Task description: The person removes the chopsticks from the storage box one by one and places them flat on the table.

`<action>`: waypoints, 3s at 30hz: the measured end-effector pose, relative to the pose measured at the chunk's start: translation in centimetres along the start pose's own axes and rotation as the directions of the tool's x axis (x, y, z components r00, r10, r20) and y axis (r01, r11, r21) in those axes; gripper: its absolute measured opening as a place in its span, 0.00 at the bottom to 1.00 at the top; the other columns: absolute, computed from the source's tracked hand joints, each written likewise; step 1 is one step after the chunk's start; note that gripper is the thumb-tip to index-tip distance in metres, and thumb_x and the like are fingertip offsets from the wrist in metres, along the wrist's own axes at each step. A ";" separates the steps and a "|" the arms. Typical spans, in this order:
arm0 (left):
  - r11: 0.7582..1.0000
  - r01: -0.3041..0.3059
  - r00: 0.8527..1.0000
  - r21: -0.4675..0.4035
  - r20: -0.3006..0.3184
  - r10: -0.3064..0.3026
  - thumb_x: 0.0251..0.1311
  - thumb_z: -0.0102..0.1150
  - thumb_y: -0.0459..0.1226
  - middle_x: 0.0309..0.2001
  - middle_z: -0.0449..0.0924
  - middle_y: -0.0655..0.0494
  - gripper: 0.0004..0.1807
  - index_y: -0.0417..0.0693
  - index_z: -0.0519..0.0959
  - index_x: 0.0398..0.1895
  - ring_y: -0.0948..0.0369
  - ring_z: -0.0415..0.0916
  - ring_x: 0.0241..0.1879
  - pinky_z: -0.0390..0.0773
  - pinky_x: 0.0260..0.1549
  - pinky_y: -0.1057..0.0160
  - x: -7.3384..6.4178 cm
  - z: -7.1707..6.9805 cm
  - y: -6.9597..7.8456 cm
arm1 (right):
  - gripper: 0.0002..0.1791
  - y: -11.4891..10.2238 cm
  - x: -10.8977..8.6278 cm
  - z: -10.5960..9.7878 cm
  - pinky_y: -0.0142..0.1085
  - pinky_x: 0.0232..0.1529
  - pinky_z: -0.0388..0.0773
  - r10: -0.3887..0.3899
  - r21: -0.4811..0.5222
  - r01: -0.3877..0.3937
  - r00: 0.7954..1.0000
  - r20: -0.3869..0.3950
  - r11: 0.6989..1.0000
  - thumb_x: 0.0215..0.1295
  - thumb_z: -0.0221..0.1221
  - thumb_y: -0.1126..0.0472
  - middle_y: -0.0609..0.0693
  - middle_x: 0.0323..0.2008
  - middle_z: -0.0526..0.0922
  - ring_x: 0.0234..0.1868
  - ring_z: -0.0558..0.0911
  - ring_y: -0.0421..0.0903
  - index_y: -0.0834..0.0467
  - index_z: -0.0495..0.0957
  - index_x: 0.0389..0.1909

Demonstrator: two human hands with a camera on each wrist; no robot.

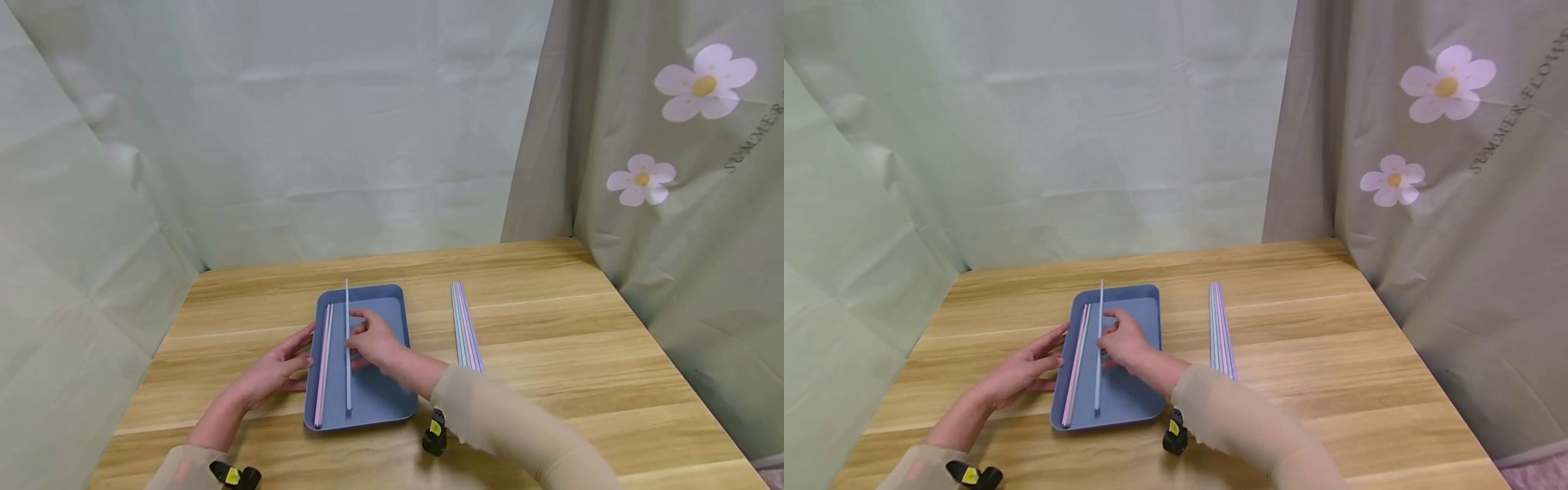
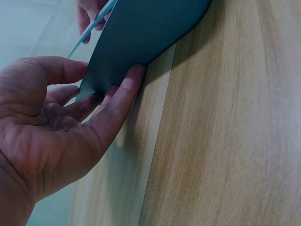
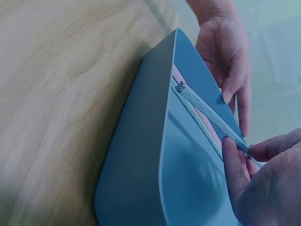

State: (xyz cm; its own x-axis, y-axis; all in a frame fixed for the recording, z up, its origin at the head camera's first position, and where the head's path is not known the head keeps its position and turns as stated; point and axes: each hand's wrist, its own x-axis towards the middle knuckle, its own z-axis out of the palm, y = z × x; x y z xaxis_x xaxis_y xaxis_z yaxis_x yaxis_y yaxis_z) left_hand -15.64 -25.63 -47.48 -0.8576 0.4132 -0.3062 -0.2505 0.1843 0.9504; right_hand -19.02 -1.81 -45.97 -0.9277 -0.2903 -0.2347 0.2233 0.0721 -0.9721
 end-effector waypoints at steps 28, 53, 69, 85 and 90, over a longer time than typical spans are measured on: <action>1.000 -0.021 1.000 0.008 0.009 0.021 0.76 0.51 0.33 0.82 0.34 0.41 0.42 0.56 0.42 0.85 0.36 0.50 0.76 0.81 0.53 0.43 -0.1 0.2 -0.1 | 0.38 -2.0 -1.9 -9.4 0.45 0.31 0.87 -0.032 0.070 0.036 0.997 -0.065 0.997 0.65 0.59 0.78 0.54 0.38 0.74 0.36 0.79 0.49 0.58 0.65 0.75; 1.000 -0.028 1.000 0.007 0.006 0.028 0.76 0.50 0.32 0.83 0.34 0.41 0.41 0.55 0.42 0.85 0.36 0.49 0.76 0.80 0.53 0.43 0.0 0.1 -0.4 | 0.39 -1.2 -4.5 -21.1 0.50 0.39 0.86 0.015 -0.094 -0.031 0.986 -0.167 0.995 0.68 0.58 0.75 0.58 0.44 0.73 0.35 0.80 0.48 0.60 0.58 0.78; 1.000 -0.026 1.000 0.006 0.012 0.026 0.76 0.50 0.33 0.83 0.33 0.41 0.41 0.56 0.41 0.85 0.37 0.48 0.76 0.80 0.54 0.43 0.0 0.0 -0.4 | 0.38 0.7 -4.2 -23.6 0.47 0.37 0.87 0.102 -0.246 -0.136 0.984 -0.146 0.960 0.69 0.56 0.73 0.69 0.54 0.74 0.44 0.84 0.57 0.62 0.57 0.79; 1.000 -0.024 1.000 0.008 0.007 0.024 0.77 0.50 0.33 0.82 0.34 0.41 0.41 0.56 0.41 0.85 0.37 0.48 0.76 0.80 0.54 0.43 0.0 0.1 -0.3 | 0.37 1.7 -3.8 -22.7 0.45 0.32 0.86 0.100 -0.295 -0.139 0.985 -0.144 0.945 0.65 0.58 0.76 0.65 0.47 0.76 0.38 0.83 0.52 0.67 0.60 0.75; 1.000 -0.021 1.000 0.008 0.003 0.021 0.76 0.50 0.33 0.82 0.34 0.40 0.41 0.55 0.41 0.85 0.36 0.49 0.76 0.80 0.54 0.43 -0.1 0.2 -0.2 | 0.34 1.7 -3.6 -22.5 0.44 0.31 0.86 0.099 -0.313 -0.141 0.984 -0.146 0.939 0.65 0.58 0.76 0.63 0.44 0.75 0.36 0.82 0.50 0.69 0.62 0.73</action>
State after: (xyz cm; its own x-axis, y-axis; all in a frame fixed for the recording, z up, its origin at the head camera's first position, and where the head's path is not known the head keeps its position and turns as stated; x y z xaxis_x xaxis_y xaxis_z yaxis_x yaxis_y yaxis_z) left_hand -15.45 -25.49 -47.62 -0.8613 0.4195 -0.2868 -0.2291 0.1832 0.9560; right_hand -21.99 20.80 -46.70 -0.9348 -0.1390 -0.3269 0.2468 0.4077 -0.8791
